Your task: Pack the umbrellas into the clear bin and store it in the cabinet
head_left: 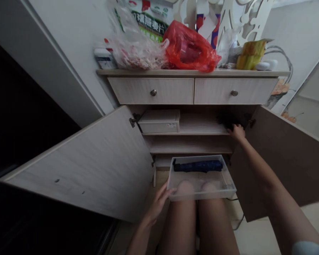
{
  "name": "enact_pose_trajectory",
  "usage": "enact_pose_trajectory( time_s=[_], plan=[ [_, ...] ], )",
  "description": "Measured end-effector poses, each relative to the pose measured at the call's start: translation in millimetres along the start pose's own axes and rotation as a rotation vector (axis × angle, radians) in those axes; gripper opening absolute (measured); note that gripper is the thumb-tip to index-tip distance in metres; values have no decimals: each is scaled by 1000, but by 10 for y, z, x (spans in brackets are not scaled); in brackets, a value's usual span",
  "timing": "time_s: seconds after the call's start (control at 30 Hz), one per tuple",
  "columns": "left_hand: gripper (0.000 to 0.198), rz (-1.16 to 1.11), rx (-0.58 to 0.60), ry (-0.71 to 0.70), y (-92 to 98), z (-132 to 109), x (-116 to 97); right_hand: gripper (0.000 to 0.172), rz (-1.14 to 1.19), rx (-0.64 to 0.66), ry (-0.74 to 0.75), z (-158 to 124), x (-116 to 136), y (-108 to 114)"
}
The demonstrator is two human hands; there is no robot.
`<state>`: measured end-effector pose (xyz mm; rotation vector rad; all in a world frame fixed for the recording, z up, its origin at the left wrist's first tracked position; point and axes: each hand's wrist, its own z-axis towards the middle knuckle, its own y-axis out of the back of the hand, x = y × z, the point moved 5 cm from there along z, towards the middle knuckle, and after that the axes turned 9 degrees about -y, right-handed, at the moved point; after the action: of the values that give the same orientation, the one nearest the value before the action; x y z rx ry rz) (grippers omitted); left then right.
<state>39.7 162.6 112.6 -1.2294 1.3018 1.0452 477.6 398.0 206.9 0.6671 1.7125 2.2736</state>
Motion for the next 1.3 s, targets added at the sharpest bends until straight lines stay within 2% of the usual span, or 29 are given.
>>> enact_pose_trajectory(
  time_s=[0.07,0.17,0.27,0.4,0.5,0.6,0.7,0.77,0.87,1.0,1.07,1.17,1.3],
  plan=[
    [66,9,3,7,20,4,6,53,-33,57,-49,159,4,-116],
    [67,29,-2,16,36,4,-11,52,-43,112,-123,248,52,-289],
    [65,38,-3,25,37,8,-26,43,-25,26,-142,254,127,-368],
    [63,24,-19,13,51,21,-16,48,28,-8,-114,259,178,-382],
    [62,26,-18,10,57,15,-21,44,226,15,-211,274,80,-294],
    [57,37,-11,19,57,3,-46,39,616,45,-337,201,-91,-149],
    [56,36,5,16,55,7,-70,39,1010,141,-296,-22,-233,38],
    [58,37,23,13,49,18,-77,46,1149,220,-200,-255,-326,212],
    [62,37,39,13,40,33,-73,60,1168,301,-35,-687,-455,529],
    [67,35,54,17,38,42,-26,61,1064,471,118,-1318,-484,811],
    [69,28,63,5,38,52,6,58,1011,592,190,-1617,-424,825],
    [70,15,61,-34,44,78,42,57,933,743,292,-1961,-319,708],
    [76,38,81,-66,44,103,62,50,806,822,464,-2159,-180,476]
  ],
)
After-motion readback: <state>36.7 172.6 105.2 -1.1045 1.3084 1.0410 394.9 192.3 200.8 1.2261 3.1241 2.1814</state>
